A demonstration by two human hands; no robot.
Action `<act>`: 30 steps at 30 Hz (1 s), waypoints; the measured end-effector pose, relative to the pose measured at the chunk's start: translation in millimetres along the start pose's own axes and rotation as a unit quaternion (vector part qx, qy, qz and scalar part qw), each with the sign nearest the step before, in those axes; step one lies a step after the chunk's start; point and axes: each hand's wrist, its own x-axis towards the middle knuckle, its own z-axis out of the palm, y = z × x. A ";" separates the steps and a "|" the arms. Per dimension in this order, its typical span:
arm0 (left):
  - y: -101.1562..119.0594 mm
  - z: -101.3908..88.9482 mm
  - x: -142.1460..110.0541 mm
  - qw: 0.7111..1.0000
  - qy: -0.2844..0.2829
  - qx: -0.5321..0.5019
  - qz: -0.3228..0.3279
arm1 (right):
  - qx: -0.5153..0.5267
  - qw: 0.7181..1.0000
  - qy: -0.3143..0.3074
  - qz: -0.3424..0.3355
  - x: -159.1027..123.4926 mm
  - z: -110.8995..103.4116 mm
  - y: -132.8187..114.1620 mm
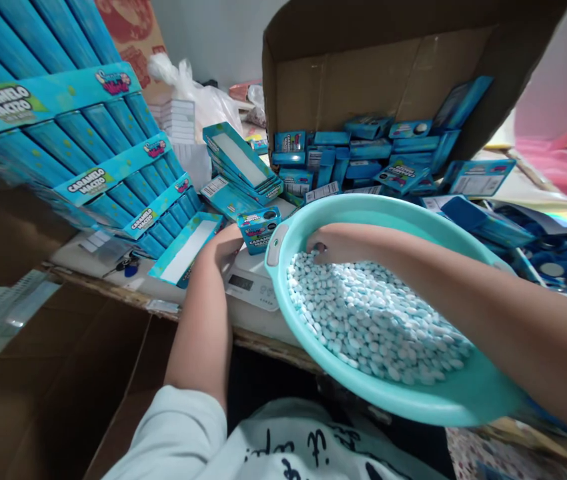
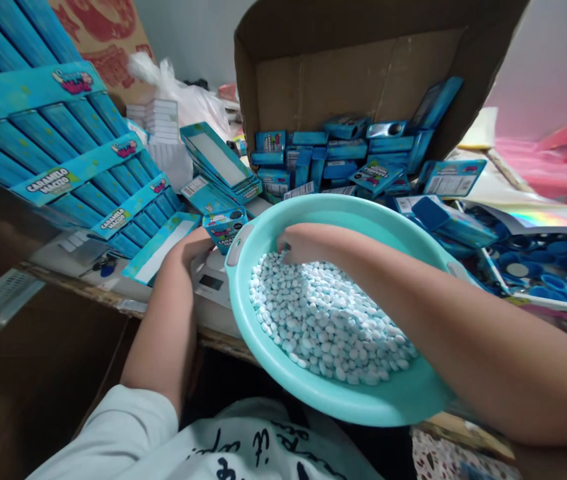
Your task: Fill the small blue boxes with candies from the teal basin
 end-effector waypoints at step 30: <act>-18.9 -34.7 -30.2 0.944 0.230 0.048 0.232 | -0.014 0.999 -0.040 0.002 9.4 1.8 3.5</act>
